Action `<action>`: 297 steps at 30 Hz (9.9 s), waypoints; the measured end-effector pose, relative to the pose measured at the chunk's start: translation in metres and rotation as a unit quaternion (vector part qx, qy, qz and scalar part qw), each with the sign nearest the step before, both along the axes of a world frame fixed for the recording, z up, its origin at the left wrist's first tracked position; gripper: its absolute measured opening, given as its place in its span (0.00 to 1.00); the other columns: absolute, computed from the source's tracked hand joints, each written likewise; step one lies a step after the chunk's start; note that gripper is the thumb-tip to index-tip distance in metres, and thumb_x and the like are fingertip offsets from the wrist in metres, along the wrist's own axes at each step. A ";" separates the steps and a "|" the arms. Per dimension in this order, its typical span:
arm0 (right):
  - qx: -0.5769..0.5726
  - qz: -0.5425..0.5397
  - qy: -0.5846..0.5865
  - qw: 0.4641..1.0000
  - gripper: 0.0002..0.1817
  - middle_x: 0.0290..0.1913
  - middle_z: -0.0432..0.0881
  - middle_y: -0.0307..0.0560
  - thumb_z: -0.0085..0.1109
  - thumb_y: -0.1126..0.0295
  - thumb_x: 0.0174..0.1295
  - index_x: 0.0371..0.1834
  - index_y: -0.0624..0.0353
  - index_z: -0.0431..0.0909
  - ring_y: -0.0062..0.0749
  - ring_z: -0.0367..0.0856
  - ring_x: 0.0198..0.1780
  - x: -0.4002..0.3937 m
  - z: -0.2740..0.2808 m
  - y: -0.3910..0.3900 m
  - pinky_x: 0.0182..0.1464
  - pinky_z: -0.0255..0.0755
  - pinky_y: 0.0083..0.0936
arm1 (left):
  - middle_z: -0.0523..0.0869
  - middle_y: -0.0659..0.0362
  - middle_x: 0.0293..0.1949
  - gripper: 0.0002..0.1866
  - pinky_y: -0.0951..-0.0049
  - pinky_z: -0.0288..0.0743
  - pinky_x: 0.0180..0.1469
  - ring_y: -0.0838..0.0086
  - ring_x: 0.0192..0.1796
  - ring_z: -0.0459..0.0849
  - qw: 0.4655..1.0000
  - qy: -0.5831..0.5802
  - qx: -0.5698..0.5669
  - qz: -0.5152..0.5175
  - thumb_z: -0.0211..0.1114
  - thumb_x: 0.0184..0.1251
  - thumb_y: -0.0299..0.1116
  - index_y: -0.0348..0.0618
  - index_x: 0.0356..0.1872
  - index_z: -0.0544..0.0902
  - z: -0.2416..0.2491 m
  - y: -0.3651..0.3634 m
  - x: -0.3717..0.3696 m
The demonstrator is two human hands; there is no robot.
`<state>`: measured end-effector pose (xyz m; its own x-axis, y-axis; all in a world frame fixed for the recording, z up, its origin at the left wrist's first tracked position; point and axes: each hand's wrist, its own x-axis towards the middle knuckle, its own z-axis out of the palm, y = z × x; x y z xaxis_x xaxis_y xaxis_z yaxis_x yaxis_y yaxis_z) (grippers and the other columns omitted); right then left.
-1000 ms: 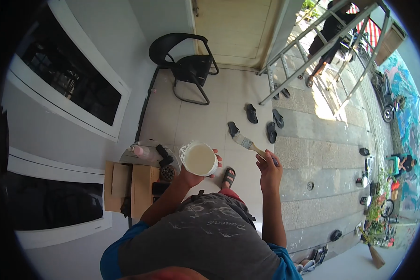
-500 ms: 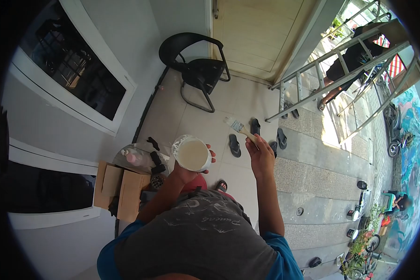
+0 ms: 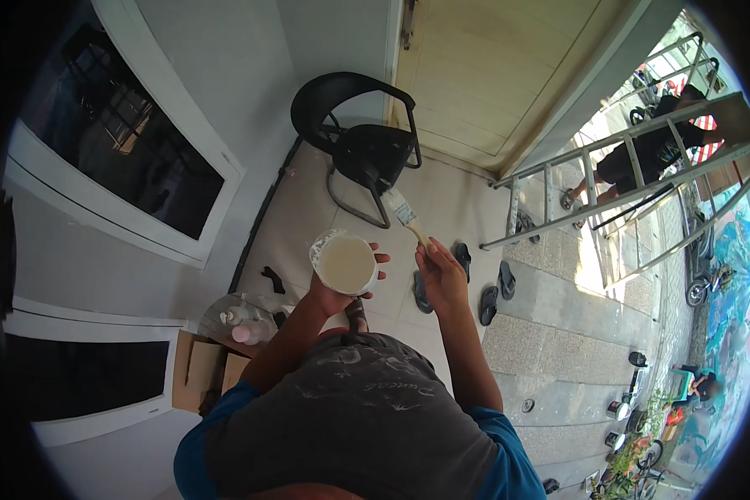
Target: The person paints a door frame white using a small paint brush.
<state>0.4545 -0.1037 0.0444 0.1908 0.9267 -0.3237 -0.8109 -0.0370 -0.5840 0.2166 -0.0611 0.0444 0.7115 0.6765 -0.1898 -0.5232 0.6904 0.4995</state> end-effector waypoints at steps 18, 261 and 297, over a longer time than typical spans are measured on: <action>-0.026 0.134 -0.060 0.989 0.14 0.51 0.82 0.54 0.55 0.80 0.66 0.55 0.69 0.74 0.37 0.82 0.53 -0.091 -0.011 0.159 0.55 0.76 0.28 | 0.83 0.55 0.54 0.31 0.50 0.83 0.32 0.55 0.50 0.85 0.976 0.004 -0.141 0.163 0.40 0.72 0.59 0.49 0.62 0.74 -0.034 0.118 -0.028; 0.108 0.435 -0.357 0.819 0.14 0.32 0.81 0.36 0.54 0.64 0.71 0.47 0.64 0.82 0.17 0.77 0.35 0.093 -0.015 0.804 0.40 0.72 0.18 | 0.57 0.40 0.74 0.45 0.44 0.87 0.38 0.40 0.58 0.79 0.948 -0.151 -0.011 0.281 0.53 0.69 0.58 0.24 0.70 0.57 -0.021 0.688 0.135; 0.211 -0.012 -0.339 0.917 0.13 0.40 0.82 0.52 0.47 0.75 0.70 0.47 0.75 0.78 0.35 0.83 0.40 0.410 0.081 0.829 0.51 0.77 0.33 | 0.62 0.38 0.70 0.44 0.56 0.88 0.37 0.46 0.56 0.80 0.983 -0.098 -0.021 0.151 0.55 0.67 0.58 0.25 0.69 0.61 -0.015 0.788 0.322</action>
